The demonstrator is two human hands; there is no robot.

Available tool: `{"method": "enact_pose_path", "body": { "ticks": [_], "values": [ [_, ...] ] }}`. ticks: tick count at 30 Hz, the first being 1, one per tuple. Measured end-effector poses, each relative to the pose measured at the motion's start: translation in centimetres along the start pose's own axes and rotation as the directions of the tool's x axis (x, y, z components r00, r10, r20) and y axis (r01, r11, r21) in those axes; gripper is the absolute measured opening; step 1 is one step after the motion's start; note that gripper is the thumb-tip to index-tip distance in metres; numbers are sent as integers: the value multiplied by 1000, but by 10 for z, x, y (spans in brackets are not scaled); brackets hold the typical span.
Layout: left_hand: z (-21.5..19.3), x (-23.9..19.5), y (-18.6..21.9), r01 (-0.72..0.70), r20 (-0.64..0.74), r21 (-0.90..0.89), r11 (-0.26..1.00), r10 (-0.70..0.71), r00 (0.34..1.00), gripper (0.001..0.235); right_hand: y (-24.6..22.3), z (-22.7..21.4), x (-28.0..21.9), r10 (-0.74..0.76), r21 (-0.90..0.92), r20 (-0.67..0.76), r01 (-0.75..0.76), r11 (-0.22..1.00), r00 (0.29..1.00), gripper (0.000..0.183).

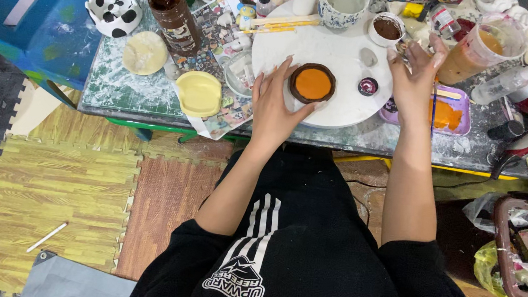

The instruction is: The person paints the inside of a small ceramic bowl with orange paint using a brush. They use a hair dryer to dry the paint between coats and handle a small clay figurine.

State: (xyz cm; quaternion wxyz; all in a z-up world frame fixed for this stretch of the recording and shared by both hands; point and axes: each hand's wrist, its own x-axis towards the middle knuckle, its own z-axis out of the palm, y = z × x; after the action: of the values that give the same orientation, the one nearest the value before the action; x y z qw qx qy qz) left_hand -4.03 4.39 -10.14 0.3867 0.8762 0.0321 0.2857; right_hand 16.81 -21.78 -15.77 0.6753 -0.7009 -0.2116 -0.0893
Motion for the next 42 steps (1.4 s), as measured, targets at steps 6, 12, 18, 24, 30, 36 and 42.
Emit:
{"method": "enact_pose_path", "body": {
  "ticks": [6,12,18,24,30,36,42],
  "values": [
    [2,1,6,19,-34,11,1000,-19,999,106,-30,12,-32,-47,-125,-54,40,991,997,81],
    [2,1,11,23,-56,22,999,-21,998,104,-79,34,-79,-242,-328,22,236,915,970,92],
    [3,-1,7,-18,-88,2,1000,18,996,99,-89,46,-85,-113,-289,-21,102,952,993,80],
    [-19,18,-28,-41,-302,-348,936,-71,951,58,-90,50,-86,-258,-206,-18,249,946,966,79],
    [-68,28,-87,124,-157,-294,948,-176,972,30,-92,42,-82,-187,6,-18,188,982,982,71],
    [-73,9,-85,123,-123,-270,955,-161,979,28,-79,52,-95,-92,193,-247,142,971,965,56],
    [-61,4,-59,38,-177,-213,976,-77,981,32,-57,65,-97,-61,291,-367,177,940,928,52]
  ]
}}
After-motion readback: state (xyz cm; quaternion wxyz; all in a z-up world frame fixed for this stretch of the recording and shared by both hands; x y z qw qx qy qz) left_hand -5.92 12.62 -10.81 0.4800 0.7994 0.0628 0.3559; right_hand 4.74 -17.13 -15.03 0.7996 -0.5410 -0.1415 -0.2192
